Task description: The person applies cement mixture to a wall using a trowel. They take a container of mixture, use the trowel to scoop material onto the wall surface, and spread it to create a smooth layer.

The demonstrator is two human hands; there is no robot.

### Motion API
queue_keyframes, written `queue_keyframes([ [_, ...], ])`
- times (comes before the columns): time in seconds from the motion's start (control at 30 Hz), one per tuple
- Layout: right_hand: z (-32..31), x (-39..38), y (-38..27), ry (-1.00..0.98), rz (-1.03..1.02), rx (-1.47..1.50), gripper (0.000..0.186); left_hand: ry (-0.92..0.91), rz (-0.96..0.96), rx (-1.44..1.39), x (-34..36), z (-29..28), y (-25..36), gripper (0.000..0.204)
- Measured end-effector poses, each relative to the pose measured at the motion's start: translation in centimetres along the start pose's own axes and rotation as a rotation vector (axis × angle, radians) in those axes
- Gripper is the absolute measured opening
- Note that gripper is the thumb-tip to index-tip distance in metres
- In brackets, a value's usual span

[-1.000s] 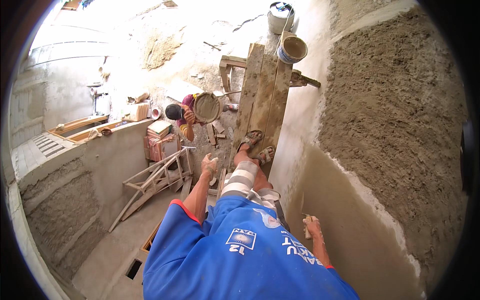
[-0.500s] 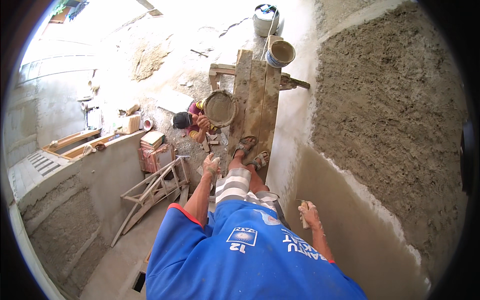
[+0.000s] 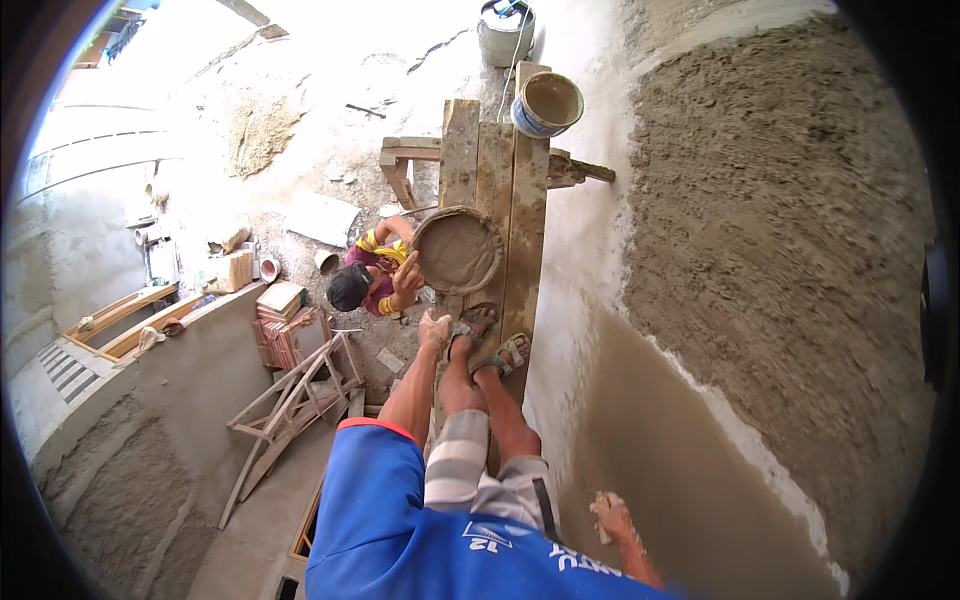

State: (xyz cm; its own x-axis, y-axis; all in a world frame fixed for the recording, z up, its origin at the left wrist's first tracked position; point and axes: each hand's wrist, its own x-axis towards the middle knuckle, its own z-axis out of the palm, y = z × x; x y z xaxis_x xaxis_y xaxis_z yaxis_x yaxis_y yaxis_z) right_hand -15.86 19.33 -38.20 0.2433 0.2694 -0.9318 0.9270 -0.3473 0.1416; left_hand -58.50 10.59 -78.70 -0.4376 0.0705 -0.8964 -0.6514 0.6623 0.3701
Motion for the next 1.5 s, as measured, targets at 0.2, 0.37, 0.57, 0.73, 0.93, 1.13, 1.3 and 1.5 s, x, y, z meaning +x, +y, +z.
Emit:
queue_keyframes([
  [0.2,2.8,3.5,-0.5,-0.047,0.120,0.094,0.047,0.536,0.535,0.658,9.7,2.4,5.8,0.059],
  [0.37,4.0,6.0,-1.4,-0.061,0.118,0.108,0.048,0.395,0.448,0.948,12.5,0.3,12.0,0.060],
  [0.57,4.5,5.9,-1.8,-0.054,0.091,0.210,0.048,0.376,0.462,0.911,13.1,0.9,11.5,0.040],
  [0.73,5.1,5.0,-0.9,-0.034,0.076,0.239,0.051,0.075,0.422,0.077,6.9,5.9,10.7,0.031],
  [0.93,4.9,4.0,0.2,-0.004,0.039,0.336,0.051,0.005,0.172,0.207,12.4,7.6,14.9,0.030],
  [1.13,5.9,3.7,3.4,0.044,0.039,0.300,0.051,-0.070,0.009,-0.224,14.2,8.0,24.8,0.018],
  [1.3,7.9,4.4,5.0,0.082,0.105,0.268,0.053,-0.104,0.085,-0.187,12.1,11.7,30.8,0.017],
  [1.5,9.2,5.7,7.5,0.003,0.165,0.390,0.051,-0.052,0.286,-0.344,15.6,12.8,31.9,0.021],
])
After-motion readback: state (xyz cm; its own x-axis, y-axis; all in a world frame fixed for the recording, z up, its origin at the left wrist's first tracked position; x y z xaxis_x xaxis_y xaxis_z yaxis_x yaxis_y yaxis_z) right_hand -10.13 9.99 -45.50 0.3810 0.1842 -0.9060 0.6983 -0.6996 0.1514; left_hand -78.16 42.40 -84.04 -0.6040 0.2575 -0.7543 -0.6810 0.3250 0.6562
